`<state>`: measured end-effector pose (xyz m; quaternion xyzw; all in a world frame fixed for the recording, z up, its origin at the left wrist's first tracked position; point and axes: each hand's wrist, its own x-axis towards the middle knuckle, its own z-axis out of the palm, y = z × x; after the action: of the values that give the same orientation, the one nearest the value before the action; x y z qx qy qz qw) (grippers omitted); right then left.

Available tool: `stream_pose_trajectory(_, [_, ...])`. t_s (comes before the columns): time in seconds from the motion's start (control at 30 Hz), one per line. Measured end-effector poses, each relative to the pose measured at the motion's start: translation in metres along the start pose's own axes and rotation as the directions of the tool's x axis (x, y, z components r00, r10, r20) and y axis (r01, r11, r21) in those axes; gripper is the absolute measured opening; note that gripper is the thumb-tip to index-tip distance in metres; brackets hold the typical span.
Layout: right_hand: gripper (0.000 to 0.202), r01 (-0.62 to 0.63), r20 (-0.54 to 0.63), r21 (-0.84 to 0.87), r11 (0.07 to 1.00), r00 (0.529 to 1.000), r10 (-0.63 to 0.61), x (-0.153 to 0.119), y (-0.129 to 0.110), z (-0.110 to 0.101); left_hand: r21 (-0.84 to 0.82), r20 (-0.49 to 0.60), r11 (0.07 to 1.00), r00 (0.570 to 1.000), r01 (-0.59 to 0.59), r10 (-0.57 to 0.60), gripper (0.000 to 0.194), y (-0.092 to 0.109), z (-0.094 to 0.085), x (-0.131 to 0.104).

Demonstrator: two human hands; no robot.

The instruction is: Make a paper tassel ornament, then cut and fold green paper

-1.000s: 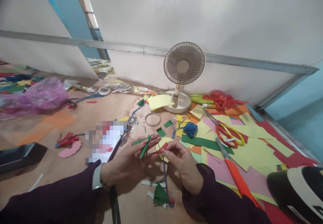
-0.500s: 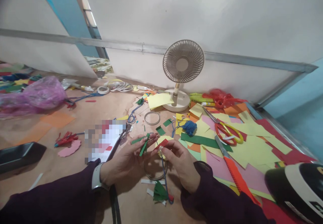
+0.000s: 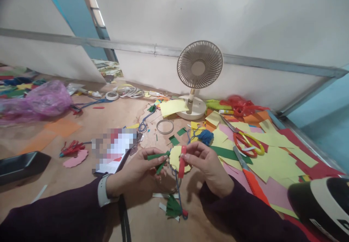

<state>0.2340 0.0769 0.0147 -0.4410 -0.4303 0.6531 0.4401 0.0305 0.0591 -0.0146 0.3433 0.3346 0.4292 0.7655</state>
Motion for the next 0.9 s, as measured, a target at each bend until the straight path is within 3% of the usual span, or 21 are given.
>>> stream_pose_trajectory(0.1, [0.03, -0.123, 0.158, -0.147, 0.981, 0.977, 0.146, -0.007, -0.005, 0.003, 0.088, -0.033, 0.996, 0.999, -0.024, 0.027, 0.03, 0.004, -0.001, 0.0])
stream_pose_trajectory(0.2, [0.03, -0.185, 0.214, -0.205, 0.961, 0.95, 0.228, -0.009, -0.004, 0.004, 0.149, -0.055, 0.986, 0.995, -0.073, 0.082, 0.032, 0.005, -0.001, -0.001])
stream_pose_trajectory(0.4, [0.027, -0.181, 0.227, -0.215, 0.96, 0.946, 0.23, -0.004, 0.006, 0.002, 0.174, -0.076, 0.975, 0.985, -0.141, 0.156, 0.034, 0.001, -0.002, 0.0])
stream_pose_trajectory(0.7, [0.026, -0.198, 0.262, -0.145, 0.969, 0.937, 0.23, -0.003, 0.014, -0.001, 0.076, 0.074, 0.997, 0.997, -0.025, 0.019, 0.038, -0.003, 0.0, -0.002])
stream_pose_trajectory(0.9, [0.026, -0.204, 0.273, -0.125, 0.971, 0.934, 0.231, -0.002, 0.018, -0.001, 0.06, 0.071, 0.998, 0.997, -0.024, 0.02, 0.037, -0.004, 0.001, -0.003])
